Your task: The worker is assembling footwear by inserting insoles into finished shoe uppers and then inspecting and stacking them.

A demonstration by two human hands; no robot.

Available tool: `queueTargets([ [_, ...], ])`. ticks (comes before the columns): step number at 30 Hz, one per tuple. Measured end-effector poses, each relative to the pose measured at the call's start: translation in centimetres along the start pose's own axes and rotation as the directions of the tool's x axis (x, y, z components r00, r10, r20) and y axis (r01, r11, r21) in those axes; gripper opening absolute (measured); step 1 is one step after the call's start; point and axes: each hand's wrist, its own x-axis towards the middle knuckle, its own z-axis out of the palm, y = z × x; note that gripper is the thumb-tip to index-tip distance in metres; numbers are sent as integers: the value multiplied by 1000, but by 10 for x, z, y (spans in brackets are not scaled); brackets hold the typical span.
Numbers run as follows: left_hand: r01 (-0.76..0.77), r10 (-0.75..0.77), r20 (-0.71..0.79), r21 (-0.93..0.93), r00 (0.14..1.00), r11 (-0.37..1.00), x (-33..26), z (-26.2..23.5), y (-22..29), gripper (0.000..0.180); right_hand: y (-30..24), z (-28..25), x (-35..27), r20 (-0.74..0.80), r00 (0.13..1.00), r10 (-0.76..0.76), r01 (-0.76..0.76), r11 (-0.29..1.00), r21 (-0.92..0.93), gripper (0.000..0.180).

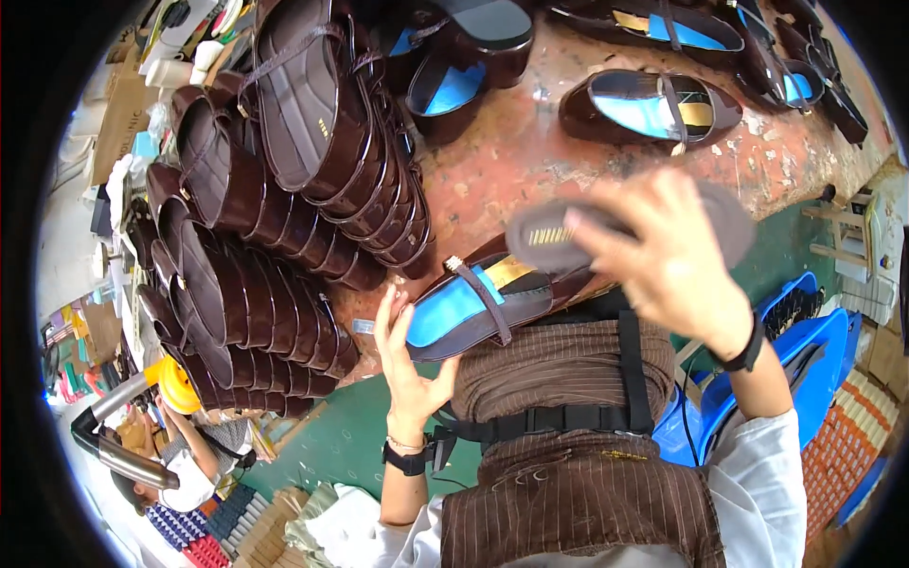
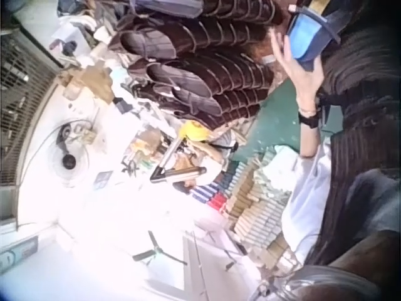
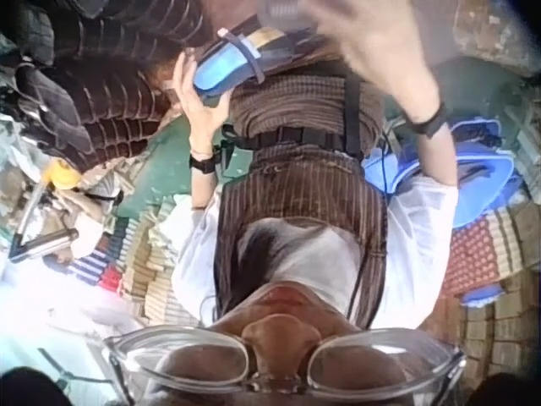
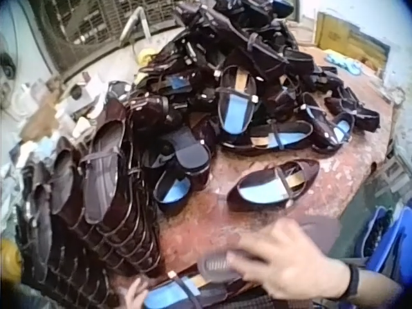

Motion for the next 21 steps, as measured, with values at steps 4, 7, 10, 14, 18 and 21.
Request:
queueTargets([
  [4, -32, 7, -107, -228, 994, 973, -5, 17, -13, 125, -28, 53, 0, 35, 995, -90, 76, 956, 282, 31],
  [7, -14, -16, -124, -240, 992, 971, -11, 23, -20, 140, -49, 89, 18, 16, 991, -137, 115, 886, 448, 22],
  [10, -39, 7, -136, -231, 991, 972, -8, 21, -20, 144, -68, 105, 31, 14, 991, -136, 112, 872, 476, 20],
  [14, -56, 7, -170, -283, 985, 957, -11, 23, -25, 145, -78, 111, 37, 147, 978, -146, 54, 864, 501, 30],
  [18, -63, 31, -117, -283, 993, 957, -15, 18, -27, 146, -80, 116, 39, 153, 963, -221, 136, 893, 430, 28],
  [21, -39, 3, -94, -382, 996, 924, -12, 20, -27, 139, -79, 127, 39, 80, 937, -339, 274, 858, 434, 32],
])
